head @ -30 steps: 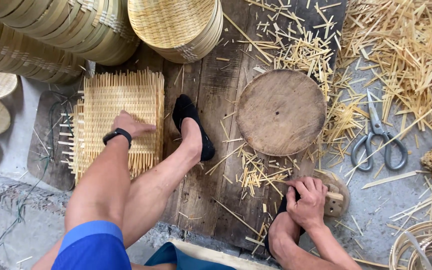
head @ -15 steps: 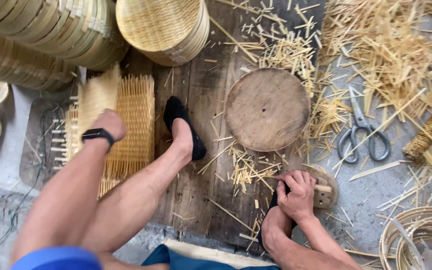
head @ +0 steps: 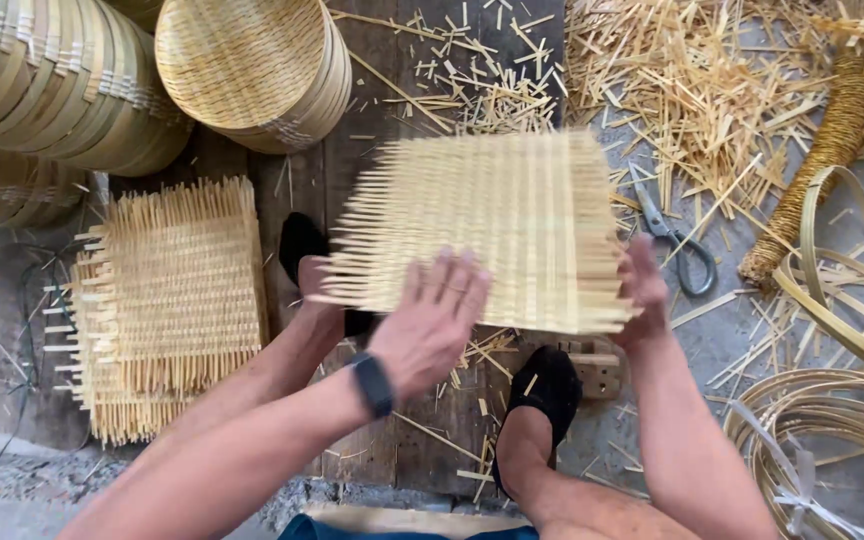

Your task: The person repeatedly places a circular bamboo ring onto a woven bamboo mat, trims the excess mat material around the ring using shears, and then removes the ring to reveal a finished circular base. This process is repeated multiple times throughout the clip.

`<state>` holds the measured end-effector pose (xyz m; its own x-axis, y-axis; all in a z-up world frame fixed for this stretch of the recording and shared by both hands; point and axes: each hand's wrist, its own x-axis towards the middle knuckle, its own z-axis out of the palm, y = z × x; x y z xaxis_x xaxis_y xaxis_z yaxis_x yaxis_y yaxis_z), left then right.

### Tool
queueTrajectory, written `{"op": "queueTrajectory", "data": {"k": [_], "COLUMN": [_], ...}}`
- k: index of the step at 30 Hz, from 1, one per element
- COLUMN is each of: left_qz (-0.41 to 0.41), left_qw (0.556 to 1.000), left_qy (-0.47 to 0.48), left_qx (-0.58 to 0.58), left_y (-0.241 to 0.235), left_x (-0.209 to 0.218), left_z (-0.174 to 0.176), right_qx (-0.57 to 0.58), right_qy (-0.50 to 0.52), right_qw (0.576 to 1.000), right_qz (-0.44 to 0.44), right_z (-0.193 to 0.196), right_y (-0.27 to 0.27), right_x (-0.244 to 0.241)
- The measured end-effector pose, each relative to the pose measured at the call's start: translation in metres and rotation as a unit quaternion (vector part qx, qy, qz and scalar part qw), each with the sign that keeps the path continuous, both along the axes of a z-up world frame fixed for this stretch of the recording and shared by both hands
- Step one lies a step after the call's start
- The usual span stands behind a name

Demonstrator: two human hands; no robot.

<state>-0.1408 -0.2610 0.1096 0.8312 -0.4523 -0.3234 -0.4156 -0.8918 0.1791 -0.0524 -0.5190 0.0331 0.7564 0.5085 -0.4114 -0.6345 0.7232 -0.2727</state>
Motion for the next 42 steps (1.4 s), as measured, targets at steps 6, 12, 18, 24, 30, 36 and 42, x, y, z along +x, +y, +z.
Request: {"op": "queueTrajectory", "data": {"k": [6,12,18,24,30,36,42], "left_qz": [0.122,0.614,0.594,0.591,0.567,0.598,0.565], "left_qw": [0.976,0.714,0.575,0.615,0.619,0.653,0.752], "left_qy": [0.036,0.070,0.277,0.268,0.261,0.230,0.094], "left_qx": [-0.176,-0.327,-0.489,-0.447,-0.477,-0.405,-0.325], "left_y": [0.013,0.118,0.134,0.121,0.128,0.123,0.121], "left_x": [0.022,0.082,0.078,0.040,0.039,0.042,0.038], "left_z": [-0.080,-0.137,-0.177,-0.179,-0.177,-0.168,-0.167], "right_qx": [-0.532,-0.526,-0.487,-0.474,-0.487,-0.732,-0.939], "right_qy": [-0.115,-0.099,-0.073,-0.029,-0.040,-0.183,-0.332], "right_qw": [0.823,0.833,0.861,0.873,0.867,0.652,0.059], "right_qz": [0.162,0.138,0.124,0.114,0.093,0.074,-0.067], "right_z": [-0.086,-0.075,-0.097,-0.084,-0.080,-0.034,-0.021], "right_y": [-0.003,0.009,-0.001,-0.010,0.001,-0.022,-0.186], "right_x": [0.040,0.040,0.035,-0.005,-0.010,0.002,0.046]}}
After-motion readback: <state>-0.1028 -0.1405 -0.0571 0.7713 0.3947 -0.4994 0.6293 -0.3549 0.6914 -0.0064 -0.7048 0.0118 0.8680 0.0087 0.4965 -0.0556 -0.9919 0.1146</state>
